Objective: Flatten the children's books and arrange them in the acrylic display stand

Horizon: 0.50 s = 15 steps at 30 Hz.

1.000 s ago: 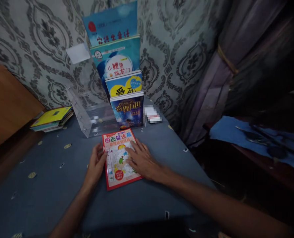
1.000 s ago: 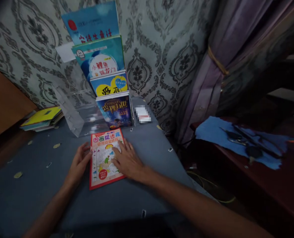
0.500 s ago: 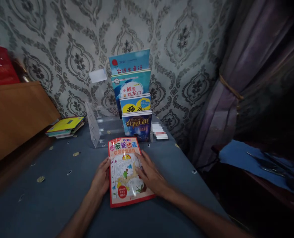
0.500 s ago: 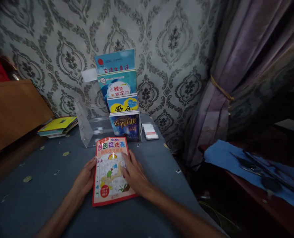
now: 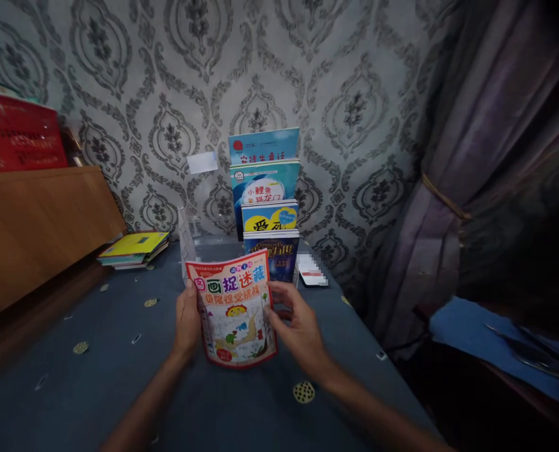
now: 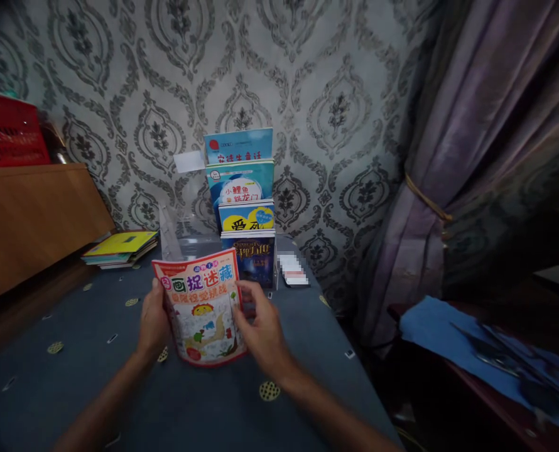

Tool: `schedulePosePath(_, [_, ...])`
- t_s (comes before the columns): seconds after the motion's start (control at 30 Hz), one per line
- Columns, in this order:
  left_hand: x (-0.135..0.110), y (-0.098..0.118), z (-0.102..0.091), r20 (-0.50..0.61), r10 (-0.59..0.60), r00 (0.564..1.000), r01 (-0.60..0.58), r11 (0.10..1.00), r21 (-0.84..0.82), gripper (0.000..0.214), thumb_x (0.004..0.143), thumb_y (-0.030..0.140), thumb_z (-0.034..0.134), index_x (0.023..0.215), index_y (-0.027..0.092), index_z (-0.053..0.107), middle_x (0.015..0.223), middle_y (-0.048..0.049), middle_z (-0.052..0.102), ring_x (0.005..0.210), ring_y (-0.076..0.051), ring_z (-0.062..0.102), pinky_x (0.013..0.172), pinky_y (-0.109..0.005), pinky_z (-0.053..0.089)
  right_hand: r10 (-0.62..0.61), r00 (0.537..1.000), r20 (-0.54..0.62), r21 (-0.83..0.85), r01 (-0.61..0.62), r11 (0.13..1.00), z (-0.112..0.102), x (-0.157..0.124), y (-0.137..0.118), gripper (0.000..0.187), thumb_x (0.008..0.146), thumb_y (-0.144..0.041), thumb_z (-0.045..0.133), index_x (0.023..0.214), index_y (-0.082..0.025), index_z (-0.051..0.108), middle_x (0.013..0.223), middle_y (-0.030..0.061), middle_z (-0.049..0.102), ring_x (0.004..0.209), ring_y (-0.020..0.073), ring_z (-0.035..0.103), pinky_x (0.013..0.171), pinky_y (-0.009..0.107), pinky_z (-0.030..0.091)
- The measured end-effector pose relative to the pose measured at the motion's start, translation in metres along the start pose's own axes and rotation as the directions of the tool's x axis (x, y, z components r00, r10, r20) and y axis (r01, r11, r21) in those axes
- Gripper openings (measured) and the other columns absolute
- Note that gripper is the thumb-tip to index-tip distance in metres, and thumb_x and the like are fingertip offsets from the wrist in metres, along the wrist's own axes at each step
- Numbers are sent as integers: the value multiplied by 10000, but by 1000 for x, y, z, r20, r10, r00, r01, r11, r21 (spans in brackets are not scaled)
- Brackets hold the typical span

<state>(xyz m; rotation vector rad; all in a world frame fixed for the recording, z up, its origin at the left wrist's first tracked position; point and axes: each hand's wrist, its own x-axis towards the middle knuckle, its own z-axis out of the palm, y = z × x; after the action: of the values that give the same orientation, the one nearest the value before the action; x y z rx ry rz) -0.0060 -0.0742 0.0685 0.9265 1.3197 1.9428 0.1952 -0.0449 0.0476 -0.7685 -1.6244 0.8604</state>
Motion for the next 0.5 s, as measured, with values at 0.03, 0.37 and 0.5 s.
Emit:
schedulePosePath(0.03, [2,-3,-3,18,19,1000,-19,1000,0,606,765,748,662,878,161,764,847,-71,801,909,-274,754,827,-357,601,-14,1000,-26,-9,14,1000,3,-3,1,296,855,-262,595,1149,-267,629,1092,69,728,968,221,717,747,345,620])
schedulePosePath(0.37, [-8,-16,-26,269,-59,961,56,998,21,610,763,765,654,879,175,753,960,-104,799,977,-313,730,876,-396,585,28,995,-98,52,-23,998,6,-20,9,306,878,-374,659,1146,-273,553,995,69,759,895,239,749,751,376,640])
schedulePosePath(0.5, [-13,2,-43,373,-31,927,-68,966,250,437,853,605,662,1026,208,723,1094,-89,775,1037,-280,697,914,-357,552,-38,999,21,-60,39,997,-3,-20,-3,204,943,-367,585,1111,-264,637,1017,74,760,899,233,742,768,364,634])
